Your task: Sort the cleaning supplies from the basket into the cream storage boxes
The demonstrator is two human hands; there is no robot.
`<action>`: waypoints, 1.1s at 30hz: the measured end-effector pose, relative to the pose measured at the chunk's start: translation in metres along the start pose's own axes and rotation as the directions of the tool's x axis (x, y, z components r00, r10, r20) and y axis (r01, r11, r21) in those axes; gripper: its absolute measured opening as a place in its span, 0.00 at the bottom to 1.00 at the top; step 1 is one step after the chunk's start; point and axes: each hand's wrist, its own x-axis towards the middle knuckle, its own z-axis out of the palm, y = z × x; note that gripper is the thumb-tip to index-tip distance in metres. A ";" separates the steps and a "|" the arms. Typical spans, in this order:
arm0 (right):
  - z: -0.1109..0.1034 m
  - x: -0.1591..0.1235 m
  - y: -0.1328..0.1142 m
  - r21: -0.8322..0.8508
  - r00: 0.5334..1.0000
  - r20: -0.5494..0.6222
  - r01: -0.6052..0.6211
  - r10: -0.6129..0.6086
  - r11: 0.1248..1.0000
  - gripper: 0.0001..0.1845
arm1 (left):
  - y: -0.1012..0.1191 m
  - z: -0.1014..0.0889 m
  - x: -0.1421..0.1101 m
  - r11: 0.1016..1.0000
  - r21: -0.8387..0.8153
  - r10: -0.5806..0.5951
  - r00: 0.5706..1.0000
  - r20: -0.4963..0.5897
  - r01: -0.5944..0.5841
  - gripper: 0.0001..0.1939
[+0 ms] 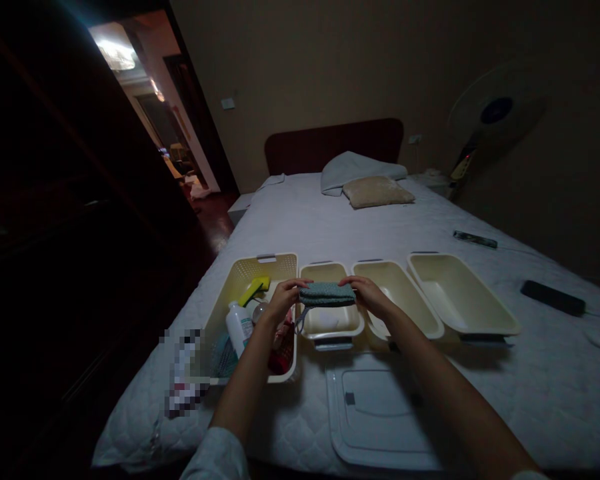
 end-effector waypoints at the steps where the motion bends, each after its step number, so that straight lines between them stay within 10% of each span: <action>1: 0.000 -0.001 0.000 -0.020 1.000 -0.001 0.002 -0.002 1.000 0.12 | 0.000 0.000 0.000 1.000 0.024 0.015 1.000 0.022 -0.015 0.04; 10: 0.012 -0.010 -0.010 -0.322 0.963 -0.010 0.251 -0.269 0.913 0.30 | -0.015 0.003 0.006 0.971 0.238 0.023 0.998 0.058 -0.036 0.36; 14: 0.013 -0.005 -0.008 -0.277 0.965 -0.036 0.242 -0.262 0.930 0.30 | -0.021 -0.001 0.008 0.930 0.359 0.024 0.987 0.161 -0.081 0.22; 20: 0.008 0.006 0.012 -0.329 0.967 -0.046 0.221 -0.249 0.918 0.19 | -0.027 -0.007 0.014 0.862 0.485 0.215 0.973 -0.083 -0.149 0.20; 33: 0.019 0.029 0.013 -0.773 0.848 -0.192 0.179 -0.494 0.608 0.14 | -0.038 -0.019 0.038 0.756 0.616 0.275 0.961 0.005 -0.220 0.15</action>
